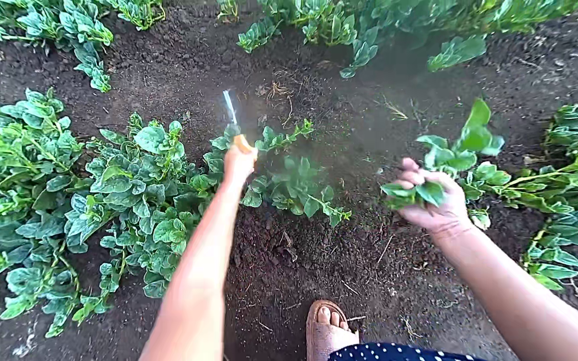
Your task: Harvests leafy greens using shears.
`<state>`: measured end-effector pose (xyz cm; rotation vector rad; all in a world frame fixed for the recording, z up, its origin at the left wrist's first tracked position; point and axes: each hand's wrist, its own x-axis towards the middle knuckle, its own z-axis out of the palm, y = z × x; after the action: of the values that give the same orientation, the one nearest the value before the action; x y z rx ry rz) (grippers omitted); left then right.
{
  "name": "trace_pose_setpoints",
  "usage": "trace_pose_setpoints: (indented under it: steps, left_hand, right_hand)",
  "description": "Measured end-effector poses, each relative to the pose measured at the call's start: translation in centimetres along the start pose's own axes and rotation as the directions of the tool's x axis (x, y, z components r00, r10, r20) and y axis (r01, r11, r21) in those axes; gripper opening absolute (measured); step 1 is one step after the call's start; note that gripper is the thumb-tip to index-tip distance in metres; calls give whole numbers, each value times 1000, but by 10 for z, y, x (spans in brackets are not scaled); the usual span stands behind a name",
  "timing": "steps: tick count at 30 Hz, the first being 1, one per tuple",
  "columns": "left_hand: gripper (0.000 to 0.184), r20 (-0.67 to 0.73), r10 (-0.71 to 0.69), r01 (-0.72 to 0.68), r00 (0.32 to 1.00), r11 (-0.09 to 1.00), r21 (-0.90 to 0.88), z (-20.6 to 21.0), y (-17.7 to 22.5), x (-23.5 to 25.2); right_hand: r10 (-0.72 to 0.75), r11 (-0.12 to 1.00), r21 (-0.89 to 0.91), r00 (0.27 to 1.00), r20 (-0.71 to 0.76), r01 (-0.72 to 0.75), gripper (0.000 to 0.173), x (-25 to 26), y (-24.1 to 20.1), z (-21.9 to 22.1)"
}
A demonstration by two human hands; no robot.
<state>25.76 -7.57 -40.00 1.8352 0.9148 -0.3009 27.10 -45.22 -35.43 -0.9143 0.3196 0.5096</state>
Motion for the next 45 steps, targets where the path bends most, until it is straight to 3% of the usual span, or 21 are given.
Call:
trace_pose_setpoints:
  steps: [4, 7, 9, 11, 14, 16, 20, 25, 28, 32, 34, 36, 38, 41, 45]
  left_hand:
    - [51, -116, -7, 40, 993, 959, 282, 50, 12, 39]
    - [43, -146, -11, 63, 989, 932, 358, 56, 3, 47]
    - [42, -137, -27, 69, 990, 949, 307, 47, 1, 46]
    - [35, -137, -8, 22, 991, 995, 101, 37, 0, 31]
    - [30, -93, 60, -84, 994, 959, -270, 19, -7, -29]
    - [27, -100, 91, -122, 991, 920, -372, 15, -23, -82]
    - [25, -183, 161, -216, 970, 913, -346, 25, -70, -149]
    - [19, -250, 174, -270, 953, 861, -431, 38, -99, -167]
    - [19, -191, 195, -257, 962, 883, -393, 43, -107, -171]
    - [25, -92, 274, -289, 957, 922, -260, 50, -113, -187]
    - [31, 14, 300, -296, 954, 948, -120, 35, -115, -189]
    - [43, 210, 186, -196, 960, 980, 24, 5, -109, -183]
    - [43, 392, -79, 69, 916, 997, 40, -18, -98, -176]
    - [32, 473, -268, 365, 839, 923, -125, -25, -102, -179]
    - [30, 501, -347, 481, 793, 861, -166, -24, -117, -201]
  right_hand:
    - [56, 998, 20, 998, -19, -56, 26, -30, 3, -5]
    - [70, 998, 6, 995, -78, -69, 20, -50, 5, -5]
    - [62, 997, 60, 988, -144, -54, 27, -55, 5, -6]
    - [79, 994, 92, 980, -183, -62, 32, -50, 7, -4]
    - [177, 984, 45, 967, -181, -171, 29, -31, 23, 22]
    - [296, 952, -45, 947, -125, -304, 28, -23, 46, 47]
    - [541, 776, -314, 833, -113, -546, 29, -29, 87, 103]
    - [594, 675, -397, 777, -208, -622, 16, -57, 107, 109]
    - [633, 670, -398, 762, -135, -627, 25, -64, 105, 95]
    - [630, 645, -442, 761, -154, -624, 11, -70, 106, 101]
    - [616, 620, -515, 774, -148, -592, 8, -72, 106, 97]
    - [579, 596, -612, 806, -121, -520, 12, -70, 104, 84]
    - [549, 536, -730, 832, -80, -423, 16, -67, 99, 72]
    - [527, 422, -848, 848, -58, -321, 22, -59, 93, 65]
    - [505, 384, -884, 862, -40, -266, 26, -46, 93, 58]
